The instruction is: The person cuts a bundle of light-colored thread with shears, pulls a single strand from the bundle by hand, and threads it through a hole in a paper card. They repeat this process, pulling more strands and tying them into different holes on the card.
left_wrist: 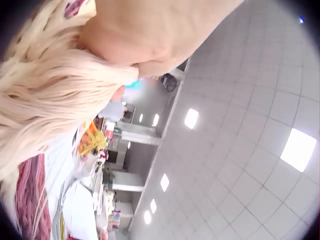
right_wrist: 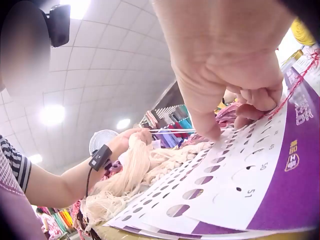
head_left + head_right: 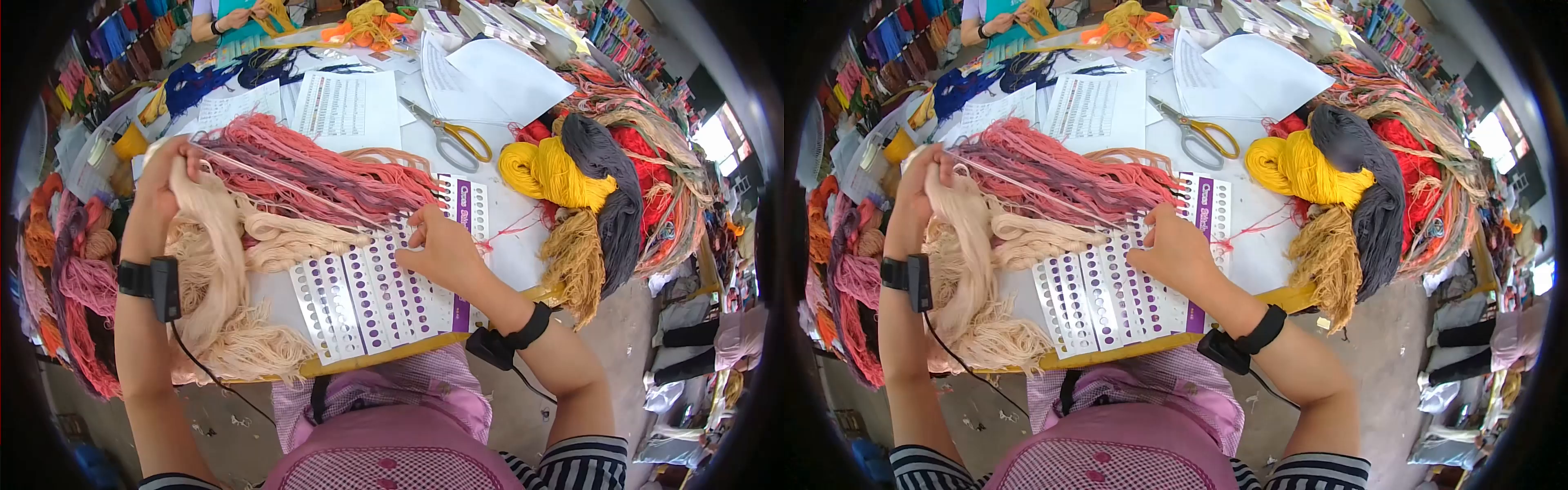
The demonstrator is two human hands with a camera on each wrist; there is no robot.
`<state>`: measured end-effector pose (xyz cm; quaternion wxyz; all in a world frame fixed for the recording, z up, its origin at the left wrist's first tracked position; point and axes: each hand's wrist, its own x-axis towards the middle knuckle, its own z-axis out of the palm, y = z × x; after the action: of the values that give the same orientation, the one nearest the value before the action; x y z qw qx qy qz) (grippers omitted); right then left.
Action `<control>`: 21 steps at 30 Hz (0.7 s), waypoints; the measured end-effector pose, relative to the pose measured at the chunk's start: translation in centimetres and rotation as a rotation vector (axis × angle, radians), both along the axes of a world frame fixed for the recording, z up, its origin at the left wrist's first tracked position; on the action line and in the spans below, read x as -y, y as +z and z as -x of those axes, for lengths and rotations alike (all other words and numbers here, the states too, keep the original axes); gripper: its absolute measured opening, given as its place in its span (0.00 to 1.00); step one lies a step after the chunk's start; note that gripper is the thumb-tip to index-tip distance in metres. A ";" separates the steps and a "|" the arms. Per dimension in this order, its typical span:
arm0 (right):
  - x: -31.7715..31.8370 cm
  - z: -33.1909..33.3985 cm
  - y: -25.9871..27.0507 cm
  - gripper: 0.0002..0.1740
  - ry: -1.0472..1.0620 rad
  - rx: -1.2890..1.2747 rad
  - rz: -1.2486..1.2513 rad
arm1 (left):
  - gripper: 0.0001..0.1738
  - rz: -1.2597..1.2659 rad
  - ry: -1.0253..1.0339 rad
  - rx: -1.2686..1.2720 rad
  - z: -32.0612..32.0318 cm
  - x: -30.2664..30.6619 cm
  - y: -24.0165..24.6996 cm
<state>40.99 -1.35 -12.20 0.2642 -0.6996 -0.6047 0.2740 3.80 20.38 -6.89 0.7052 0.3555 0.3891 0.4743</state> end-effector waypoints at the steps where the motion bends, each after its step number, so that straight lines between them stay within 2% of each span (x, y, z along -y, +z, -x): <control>1: 0.0 0.0 0.1 0.30 0.006 -0.001 0.025 | 0.09 -0.009 0.000 -0.001 1.4 -0.4 0.3; 3: 0.1 0.1 0.5 0.30 0.013 0.005 0.039 | 0.11 0.003 0.454 -0.091 3.2 -0.6 1.1; 4: 0.2 0.0 0.8 0.31 0.034 -0.056 0.029 | 0.11 -0.006 0.451 -0.080 3.9 -0.6 1.2; 6: 0.6 -1.0 1.2 0.28 0.058 -0.212 -0.009 | 0.19 -0.044 0.427 -0.143 4.6 -0.3 0.9; 7: 0.9 -2.2 1.3 0.28 0.053 -0.199 -0.011 | 0.19 -0.043 0.422 -0.130 3.5 0.6 1.2; 9: 1.5 -5.5 1.1 0.23 0.031 -0.327 -0.208 | 0.24 -0.104 0.252 0.005 0.7 3.2 2.0; 10: 2.5 -7.3 0.9 0.19 0.071 -0.090 -0.228 | 0.27 -0.154 0.153 -0.009 -1.2 4.9 3.0; 11: 3.5 -9.1 0.6 0.15 0.113 0.148 -0.246 | 0.27 -0.156 0.155 0.000 -2.7 6.2 3.9; 13: 5.5 -12.1 -0.5 0.10 0.196 0.244 -0.130 | 0.22 -0.154 -0.084 0.117 -5.1 8.1 5.2; 15: 8.5 -13.8 1.6 0.08 0.121 0.303 -0.019 | 0.23 -0.170 -0.145 0.169 -6.9 9.3 5.5; 17: 10.3 -15.8 4.5 0.08 -0.113 0.667 0.020 | 0.24 -0.095 -0.178 0.296 -9.3 11.4 5.8; 19: 10.5 -14.3 8.1 0.07 -0.257 1.179 -0.415 | 0.26 -0.086 -0.218 0.308 -11.0 13.6 5.6; 20: 9.7 -13.4 8.1 0.07 -0.262 1.167 -0.430 | 0.26 -0.101 -0.215 0.297 -12.0 14.6 5.3; 21: 8.6 -11.8 8.1 0.08 -0.199 0.657 -0.422 | 0.31 -0.027 -0.245 0.332 -13.2 15.5 4.9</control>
<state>52.75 -9.97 -4.06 0.2200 -0.7355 -0.6292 -0.1214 16.96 4.90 -2.02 0.8072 0.3264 0.2151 0.4423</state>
